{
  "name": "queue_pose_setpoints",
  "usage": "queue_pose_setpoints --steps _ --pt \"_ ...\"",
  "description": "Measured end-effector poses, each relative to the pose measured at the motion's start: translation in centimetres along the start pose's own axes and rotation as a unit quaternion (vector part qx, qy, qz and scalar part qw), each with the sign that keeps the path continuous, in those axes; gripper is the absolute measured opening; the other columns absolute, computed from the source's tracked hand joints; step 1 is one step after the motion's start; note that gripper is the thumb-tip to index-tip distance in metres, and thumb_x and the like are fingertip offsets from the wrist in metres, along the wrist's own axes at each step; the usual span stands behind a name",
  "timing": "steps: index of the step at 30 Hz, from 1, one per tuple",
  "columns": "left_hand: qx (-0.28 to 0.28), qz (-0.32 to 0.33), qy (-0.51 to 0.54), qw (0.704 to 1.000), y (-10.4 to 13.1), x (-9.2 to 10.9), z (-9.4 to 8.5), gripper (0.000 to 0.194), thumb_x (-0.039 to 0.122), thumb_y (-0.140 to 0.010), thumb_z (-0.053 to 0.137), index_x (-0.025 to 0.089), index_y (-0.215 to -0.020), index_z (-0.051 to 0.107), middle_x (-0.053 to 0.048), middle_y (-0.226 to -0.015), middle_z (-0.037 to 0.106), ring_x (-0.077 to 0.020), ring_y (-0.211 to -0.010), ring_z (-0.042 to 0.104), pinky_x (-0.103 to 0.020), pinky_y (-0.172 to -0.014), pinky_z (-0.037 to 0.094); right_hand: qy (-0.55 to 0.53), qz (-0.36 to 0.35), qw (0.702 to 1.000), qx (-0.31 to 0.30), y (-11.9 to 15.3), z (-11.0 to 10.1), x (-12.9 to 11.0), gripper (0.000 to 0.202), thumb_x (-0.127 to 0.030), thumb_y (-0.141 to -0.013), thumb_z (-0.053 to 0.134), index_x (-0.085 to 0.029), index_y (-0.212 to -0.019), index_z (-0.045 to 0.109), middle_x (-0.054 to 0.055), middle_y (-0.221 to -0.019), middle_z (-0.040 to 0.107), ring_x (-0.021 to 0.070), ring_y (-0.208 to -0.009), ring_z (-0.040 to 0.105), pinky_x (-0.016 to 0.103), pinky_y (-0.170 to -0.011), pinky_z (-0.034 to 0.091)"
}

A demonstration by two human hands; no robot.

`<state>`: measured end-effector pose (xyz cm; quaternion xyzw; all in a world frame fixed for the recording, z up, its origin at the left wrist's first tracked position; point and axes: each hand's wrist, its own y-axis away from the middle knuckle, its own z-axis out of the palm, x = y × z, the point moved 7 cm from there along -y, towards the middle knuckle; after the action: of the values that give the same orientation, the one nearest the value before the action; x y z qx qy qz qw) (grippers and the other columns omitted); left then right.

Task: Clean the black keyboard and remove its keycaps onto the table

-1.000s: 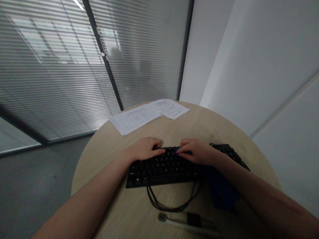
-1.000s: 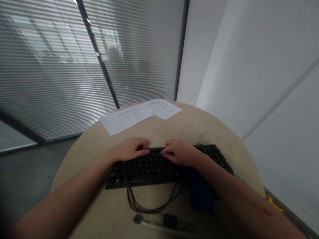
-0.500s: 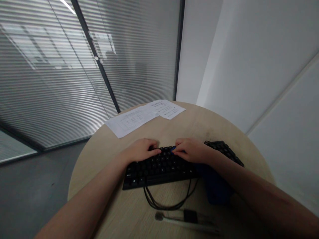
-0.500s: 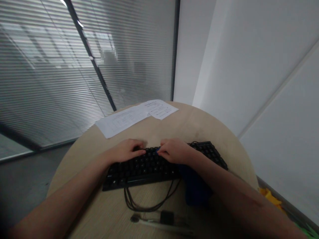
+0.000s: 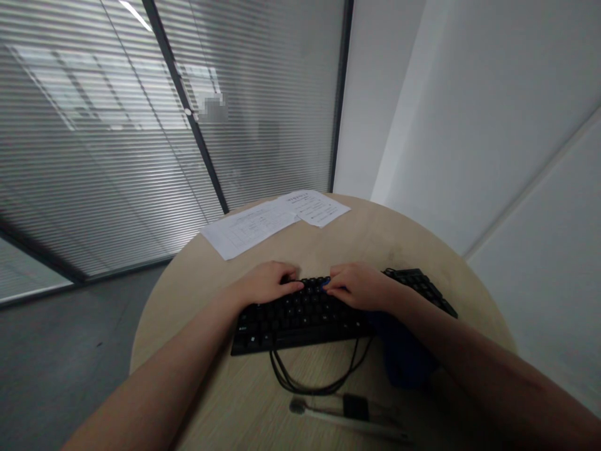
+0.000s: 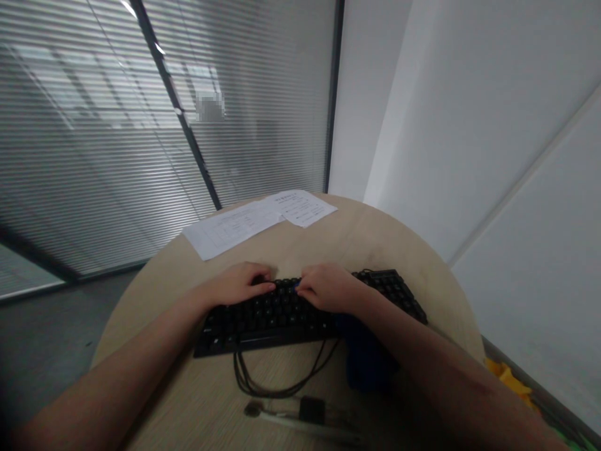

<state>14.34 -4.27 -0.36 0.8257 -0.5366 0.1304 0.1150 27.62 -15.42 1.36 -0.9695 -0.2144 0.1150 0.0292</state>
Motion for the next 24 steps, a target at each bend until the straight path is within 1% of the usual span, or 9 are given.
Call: queue_pose_setpoints --steps 2,5,7,8,11,13,15,21,24 --pt "0.000 -0.004 0.003 1.000 0.0 0.0 -0.1 0.040 0.057 -0.092 0.050 0.020 -0.080 0.060 -0.002 -0.077 0.065 -0.0171 -0.071 0.054 -0.029 -0.064 0.031 -0.007 -0.006 1.000 0.004 0.4 -0.7 0.2 0.024 -0.022 -0.098 0.056 -0.018 -0.094 0.079 0.006 -0.087 0.069 0.0175 -0.080 0.061 0.029 -0.072 0.040" --pt "-0.001 0.000 0.010 1.000 0.0 0.0 -0.1 0.040 0.057 -0.093 0.050 0.020 -0.080 0.060 -0.002 -0.078 0.065 -0.0172 -0.071 0.054 -0.029 -0.065 0.032 -0.023 0.010 0.999 0.042 1.2 -2.5 1.5 0.026 -0.023 -0.099 0.054 -0.017 -0.093 0.078 0.007 -0.086 0.068 0.0178 -0.082 0.061 0.030 -0.075 0.042" --pt "-0.001 0.005 0.013 1.000 0.0 -0.1 0.0 0.041 0.057 -0.093 0.049 0.020 -0.080 0.060 -0.002 -0.077 0.065 -0.0169 -0.071 0.054 -0.029 -0.064 0.031 -0.030 0.016 0.997 0.065 1.7 -3.5 2.2 0.026 -0.024 -0.099 0.053 -0.017 -0.097 0.078 0.008 -0.088 0.068 0.0183 -0.084 0.062 0.030 -0.077 0.044" --pt "0.000 0.006 0.015 1.000 0.0 -0.1 0.0 0.041 0.057 -0.093 0.050 0.020 -0.080 0.060 -0.002 -0.077 0.065 -0.0167 -0.070 0.053 -0.029 -0.064 0.031 -0.033 0.012 0.997 0.065 1.8 -3.6 2.3 0.025 -0.024 -0.099 0.054 -0.017 -0.100 0.078 0.008 -0.089 0.069 0.0186 -0.085 0.062 0.031 -0.078 0.044" --pt "0.005 0.006 0.015 1.000 0.0 -0.1 0.0 0.040 0.057 -0.092 0.050 0.020 -0.080 0.061 -0.002 -0.077 0.064 -0.0163 -0.069 0.053 -0.029 -0.063 0.031 -0.039 -0.009 0.999 0.024 1.7 -2.7 2.2 0.024 -0.023 -0.096 0.057 -0.017 -0.108 0.078 0.009 -0.092 0.070 0.0199 -0.087 0.064 0.032 -0.080 0.046" --pt "0.007 0.005 0.012 1.000 0.0 -0.1 -0.1 0.040 0.056 -0.092 0.050 0.020 -0.079 0.060 -0.001 -0.075 0.063 -0.0161 -0.069 0.052 -0.029 -0.063 0.031 -0.036 -0.011 0.999 -0.017 1.5 -1.6 2.1 0.024 -0.021 -0.095 0.059 -0.017 -0.108 0.078 0.009 -0.092 0.072 0.0209 -0.088 0.065 0.033 -0.081 0.046" --pt "0.007 0.008 0.012 1.000 0.0 -0.1 -0.1 0.039 0.055 -0.092 0.050 0.019 -0.079 0.060 -0.001 -0.074 0.063 -0.0157 -0.068 0.052 -0.029 -0.062 0.031 -0.033 -0.006 0.998 -0.043 1.3 -0.8 2.0 0.023 -0.020 -0.094 0.059 -0.016 -0.106 0.079 0.009 -0.092 0.073 0.0214 -0.088 0.065 0.033 -0.081 0.047" --pt "0.007 0.016 0.022 1.000 -0.1 -0.4 0.2 0.038 0.056 -0.092 0.051 0.020 -0.081 0.061 -0.002 -0.076 0.064 -0.0163 -0.069 0.052 -0.030 -0.063 0.030 -0.059 -0.020 0.996 -0.068 1.3 -0.6 1.6 0.023 -0.020 -0.095 0.059 -0.017 -0.104 0.079 0.008 -0.091 0.073 0.0188 -0.084 0.065 0.030 -0.080 0.047" --pt "0.007 0.012 0.021 1.000 -0.1 -0.4 0.1 0.039 0.056 -0.092 0.051 0.020 -0.081 0.061 -0.001 -0.076 0.064 -0.0166 -0.069 0.052 -0.030 -0.063 0.030 -0.040 -0.011 0.998 -0.050 1.1 -0.7 1.6 0.024 -0.021 -0.097 0.056 -0.017 -0.101 0.079 0.008 -0.091 0.072 0.0191 -0.085 0.065 0.031 -0.079 0.046"
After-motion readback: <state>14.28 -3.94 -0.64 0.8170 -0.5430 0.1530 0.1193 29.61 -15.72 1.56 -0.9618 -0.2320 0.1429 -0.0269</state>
